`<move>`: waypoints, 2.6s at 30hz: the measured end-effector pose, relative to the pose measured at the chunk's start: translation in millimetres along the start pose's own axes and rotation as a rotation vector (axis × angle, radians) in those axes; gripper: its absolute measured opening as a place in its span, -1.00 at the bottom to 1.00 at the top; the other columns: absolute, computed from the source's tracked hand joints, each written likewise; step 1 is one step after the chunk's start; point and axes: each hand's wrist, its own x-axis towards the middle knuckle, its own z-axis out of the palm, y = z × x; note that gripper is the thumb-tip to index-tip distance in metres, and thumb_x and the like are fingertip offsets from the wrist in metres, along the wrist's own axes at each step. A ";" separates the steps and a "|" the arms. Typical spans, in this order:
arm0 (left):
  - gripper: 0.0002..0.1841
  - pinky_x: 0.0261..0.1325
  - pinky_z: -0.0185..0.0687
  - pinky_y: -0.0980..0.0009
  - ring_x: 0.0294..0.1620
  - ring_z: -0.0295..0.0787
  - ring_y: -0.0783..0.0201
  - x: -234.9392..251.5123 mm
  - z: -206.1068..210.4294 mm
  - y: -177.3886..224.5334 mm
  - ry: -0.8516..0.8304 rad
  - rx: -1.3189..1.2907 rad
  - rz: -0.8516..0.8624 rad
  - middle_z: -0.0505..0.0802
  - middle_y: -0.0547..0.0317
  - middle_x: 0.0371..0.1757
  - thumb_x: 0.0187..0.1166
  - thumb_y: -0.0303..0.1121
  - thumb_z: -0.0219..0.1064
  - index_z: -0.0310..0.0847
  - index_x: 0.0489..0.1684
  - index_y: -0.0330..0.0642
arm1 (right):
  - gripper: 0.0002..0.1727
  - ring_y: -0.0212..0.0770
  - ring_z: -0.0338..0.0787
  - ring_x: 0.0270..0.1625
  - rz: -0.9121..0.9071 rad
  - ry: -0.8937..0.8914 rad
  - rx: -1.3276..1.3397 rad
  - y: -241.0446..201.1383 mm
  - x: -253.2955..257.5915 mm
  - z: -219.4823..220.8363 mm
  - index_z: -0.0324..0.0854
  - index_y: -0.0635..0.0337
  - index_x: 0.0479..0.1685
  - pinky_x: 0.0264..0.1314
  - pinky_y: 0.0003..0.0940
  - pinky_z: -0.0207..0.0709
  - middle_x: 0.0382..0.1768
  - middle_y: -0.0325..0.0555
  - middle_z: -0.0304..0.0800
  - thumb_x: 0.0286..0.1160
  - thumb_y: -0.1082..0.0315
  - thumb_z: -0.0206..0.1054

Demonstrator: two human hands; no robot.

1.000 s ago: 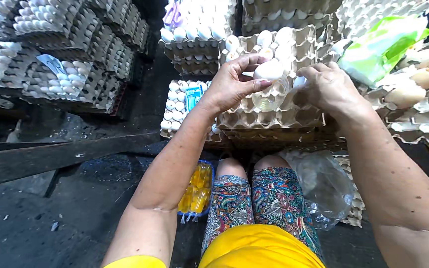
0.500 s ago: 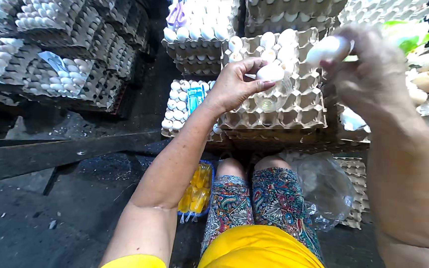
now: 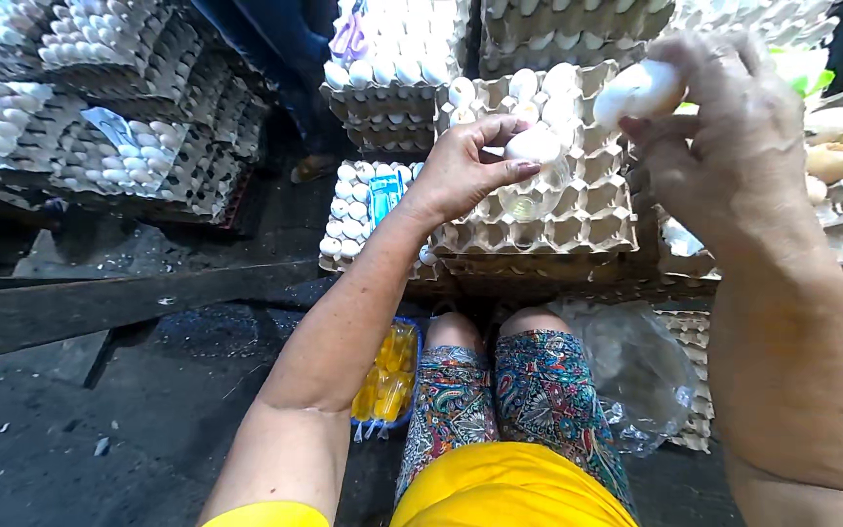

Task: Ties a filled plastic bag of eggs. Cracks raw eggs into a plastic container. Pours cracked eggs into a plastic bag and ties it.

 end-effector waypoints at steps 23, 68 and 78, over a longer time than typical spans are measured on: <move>-0.50 0.20 0.82 0.43 0.09 0.85 0.31 5.7 3.1 -2.6 -0.031 -0.035 0.039 0.79 -0.05 0.24 0.43 -0.61 0.51 0.58 0.39 -0.40 | -0.62 -0.41 0.89 -0.22 0.221 -0.375 0.491 14.1 25.3 27.4 0.70 0.11 0.33 -0.17 -0.37 0.82 -0.02 -0.24 0.91 0.62 0.19 0.36; -0.67 0.02 0.78 0.17 -0.01 0.87 0.07 -9.6 48.6 -6.0 0.202 0.729 0.266 0.86 -0.12 0.04 0.40 -0.49 0.38 0.71 0.13 -0.36 | -0.63 0.12 0.87 -0.06 -0.157 -0.017 0.072 13.3 -10.8 69.9 0.73 0.39 0.21 0.03 -0.05 0.72 -0.01 0.27 0.85 0.47 0.40 0.36; -0.64 0.04 0.78 0.14 -0.01 0.86 0.05 -10.8 48.5 -8.2 0.191 0.726 0.280 0.85 -0.12 0.04 0.34 -0.53 0.38 0.70 0.14 -0.39 | -0.65 0.20 0.86 0.02 -0.197 -0.011 0.032 14.9 -12.6 71.5 0.72 0.40 0.20 0.08 0.00 0.72 0.05 0.32 0.83 0.51 0.39 0.32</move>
